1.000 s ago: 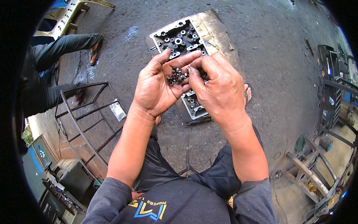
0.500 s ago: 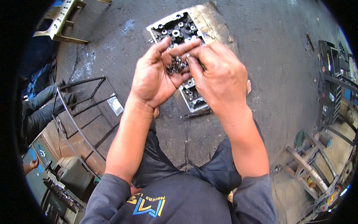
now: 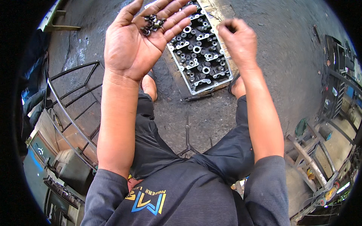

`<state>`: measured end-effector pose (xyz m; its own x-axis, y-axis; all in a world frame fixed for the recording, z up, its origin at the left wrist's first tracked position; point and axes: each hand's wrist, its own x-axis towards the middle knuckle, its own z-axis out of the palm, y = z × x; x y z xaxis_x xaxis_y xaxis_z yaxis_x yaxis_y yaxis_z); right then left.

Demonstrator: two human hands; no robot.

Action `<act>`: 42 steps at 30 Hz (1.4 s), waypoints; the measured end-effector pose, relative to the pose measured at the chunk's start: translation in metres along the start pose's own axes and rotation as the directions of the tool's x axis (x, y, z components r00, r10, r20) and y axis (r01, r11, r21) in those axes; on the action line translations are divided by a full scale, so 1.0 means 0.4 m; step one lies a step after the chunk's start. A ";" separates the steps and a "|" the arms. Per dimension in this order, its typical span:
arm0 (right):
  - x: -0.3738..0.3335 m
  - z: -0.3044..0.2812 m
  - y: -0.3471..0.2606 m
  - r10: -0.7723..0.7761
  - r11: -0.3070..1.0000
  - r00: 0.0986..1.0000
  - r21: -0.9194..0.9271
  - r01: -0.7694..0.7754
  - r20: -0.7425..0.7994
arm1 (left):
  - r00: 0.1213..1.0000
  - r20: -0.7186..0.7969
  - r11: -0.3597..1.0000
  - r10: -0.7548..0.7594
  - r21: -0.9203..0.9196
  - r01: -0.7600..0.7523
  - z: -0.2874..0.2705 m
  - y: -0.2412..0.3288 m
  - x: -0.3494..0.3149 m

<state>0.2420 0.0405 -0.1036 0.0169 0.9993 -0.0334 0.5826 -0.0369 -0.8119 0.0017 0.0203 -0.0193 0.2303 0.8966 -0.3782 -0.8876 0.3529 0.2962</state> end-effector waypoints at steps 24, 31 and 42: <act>-0.178 0.322 0.376 0.225 0.928 0.974 -0.303 -0.217 -0.007 | 0.998 0.047 0.982 -0.030 -0.183 0.038 -0.014 0.047 -0.025; -0.181 0.332 0.374 0.166 0.905 0.986 -0.394 -0.158 -0.013 | 0.992 0.114 0.995 0.049 -0.091 -0.039 -0.017 0.046 -0.033; -0.205 0.333 0.379 0.077 0.910 0.997 -0.408 -0.078 -0.019 | 0.987 0.139 0.992 0.079 -0.107 -0.065 -0.023 0.046 -0.034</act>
<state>0.2207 -0.0479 -0.3013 0.0771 0.9934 -0.0851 0.8599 -0.1094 -0.4985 -0.0212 0.0122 -0.0168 0.2124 0.9502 -0.2281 -0.9381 0.2636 0.2245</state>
